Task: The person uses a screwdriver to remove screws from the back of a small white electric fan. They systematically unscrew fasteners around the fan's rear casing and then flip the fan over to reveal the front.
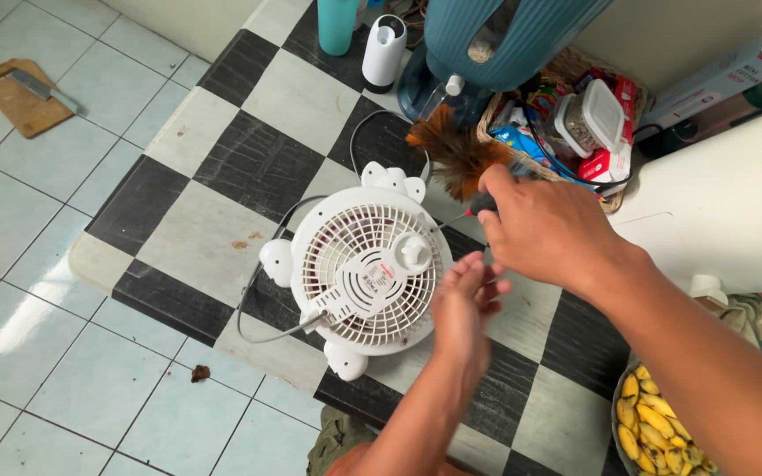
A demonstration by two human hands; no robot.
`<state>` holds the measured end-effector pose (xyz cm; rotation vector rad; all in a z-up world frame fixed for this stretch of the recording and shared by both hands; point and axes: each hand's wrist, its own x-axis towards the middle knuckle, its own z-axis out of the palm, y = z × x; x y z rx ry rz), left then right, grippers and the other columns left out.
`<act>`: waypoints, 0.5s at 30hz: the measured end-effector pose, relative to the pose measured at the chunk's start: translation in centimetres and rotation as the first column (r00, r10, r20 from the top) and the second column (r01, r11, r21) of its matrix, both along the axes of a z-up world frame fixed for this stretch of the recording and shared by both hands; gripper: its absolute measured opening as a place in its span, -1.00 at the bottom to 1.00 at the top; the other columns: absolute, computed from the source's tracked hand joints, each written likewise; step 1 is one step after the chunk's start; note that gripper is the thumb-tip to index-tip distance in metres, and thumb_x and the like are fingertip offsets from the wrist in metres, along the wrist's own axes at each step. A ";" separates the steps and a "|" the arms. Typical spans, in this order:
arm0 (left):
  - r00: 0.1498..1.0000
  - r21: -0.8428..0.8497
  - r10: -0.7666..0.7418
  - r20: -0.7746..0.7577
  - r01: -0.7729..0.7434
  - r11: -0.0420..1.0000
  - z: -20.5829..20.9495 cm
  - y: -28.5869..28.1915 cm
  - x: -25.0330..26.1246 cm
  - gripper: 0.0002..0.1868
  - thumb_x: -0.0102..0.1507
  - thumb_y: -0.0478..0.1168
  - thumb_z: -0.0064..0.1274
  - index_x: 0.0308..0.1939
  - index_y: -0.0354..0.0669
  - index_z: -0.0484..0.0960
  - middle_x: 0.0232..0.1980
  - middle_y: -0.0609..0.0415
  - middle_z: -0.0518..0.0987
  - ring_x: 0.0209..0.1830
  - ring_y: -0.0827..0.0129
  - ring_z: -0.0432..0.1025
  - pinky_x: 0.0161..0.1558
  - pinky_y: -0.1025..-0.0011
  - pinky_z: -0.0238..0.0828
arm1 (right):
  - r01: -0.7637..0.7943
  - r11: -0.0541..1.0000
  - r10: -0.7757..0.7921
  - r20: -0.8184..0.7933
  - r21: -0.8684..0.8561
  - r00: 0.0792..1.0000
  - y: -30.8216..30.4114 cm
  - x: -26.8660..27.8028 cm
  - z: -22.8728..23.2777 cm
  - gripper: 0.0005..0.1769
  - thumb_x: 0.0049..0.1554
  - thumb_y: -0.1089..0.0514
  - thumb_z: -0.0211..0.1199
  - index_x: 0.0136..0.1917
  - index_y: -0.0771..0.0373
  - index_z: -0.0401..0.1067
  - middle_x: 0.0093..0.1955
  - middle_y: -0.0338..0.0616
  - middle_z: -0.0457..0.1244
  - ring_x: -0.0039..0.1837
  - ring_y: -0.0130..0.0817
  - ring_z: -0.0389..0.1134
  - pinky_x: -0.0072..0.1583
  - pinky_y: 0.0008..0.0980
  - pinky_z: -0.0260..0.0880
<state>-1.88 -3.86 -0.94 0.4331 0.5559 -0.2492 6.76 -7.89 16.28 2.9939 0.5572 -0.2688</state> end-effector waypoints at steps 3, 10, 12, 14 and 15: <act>0.901 0.839 -0.209 0.380 -0.241 0.487 1.8 5.9 -2.3 -0.70 0.36 -0.15 0.12 0.16 -0.06 0.59 0.05 0.12 0.66 0.09 0.32 0.54 0.19 0.30 0.48 | 0.017 0.999 -0.018 -0.013 -0.039 1.000 -0.4 0.0 0.2 -0.62 0.17 -0.01 0.17 0.18 0.19 0.28 -0.25 0.11 0.40 -0.12 0.15 0.45 -0.05 0.13 0.40; 0.868 0.919 -0.480 -0.125 -0.082 -0.387 3.2 13.3 -2.2 0.26 -0.14 0.13 0.49 0.49 -0.18 0.11 0.60 -0.23 -0.04 0.61 -0.21 -0.26 0.42 -0.34 -0.34 | 0.023 0.996 -0.018 0.062 -0.085 0.998 -0.4 0.3 -0.2 -0.60 0.23 -0.21 0.18 0.02 0.16 0.34 -0.32 0.05 0.37 -0.17 0.10 0.45 -0.11 0.06 0.43; 0.866 0.914 -0.477 -0.151 -0.062 -0.401 3.0 13.1 -2.2 0.33 -0.16 0.14 0.48 0.55 -0.14 0.06 0.65 -0.19 -0.08 0.62 -0.19 -0.28 0.43 -0.32 -0.35 | 0.023 0.994 -0.014 0.091 -0.108 0.996 -0.5 0.4 -0.7 -0.56 0.28 -0.25 0.18 -0.03 0.17 0.35 -0.31 0.05 0.37 -0.17 0.09 0.46 -0.11 0.04 0.44; 0.866 0.912 -0.473 -0.165 -0.049 -0.408 2.6 12.9 -2.1 0.37 -0.16 0.15 0.48 0.58 -0.13 0.03 0.67 -0.18 -0.10 0.62 -0.19 -0.30 0.44 -0.32 -0.37 | 0.008 0.997 0.001 0.119 -0.075 0.993 -0.6 0.6 -1.1 -0.60 0.32 -0.21 0.17 -0.06 0.17 0.35 -0.30 0.07 0.37 -0.17 0.09 0.46 -0.10 0.04 0.44; 0.867 0.911 -0.468 -0.169 -0.044 -0.409 2.3 12.8 -2.0 0.37 -0.15 0.16 0.47 0.58 -0.13 0.02 0.67 -0.18 -0.11 0.61 -0.19 -0.31 0.44 -0.32 -0.39 | -0.045 0.999 0.047 0.112 -0.018 0.993 -0.7 0.8 -1.3 -0.62 0.28 -0.13 0.18 0.05 0.23 0.30 -0.23 0.12 0.36 -0.19 0.14 0.44 -0.13 0.08 0.42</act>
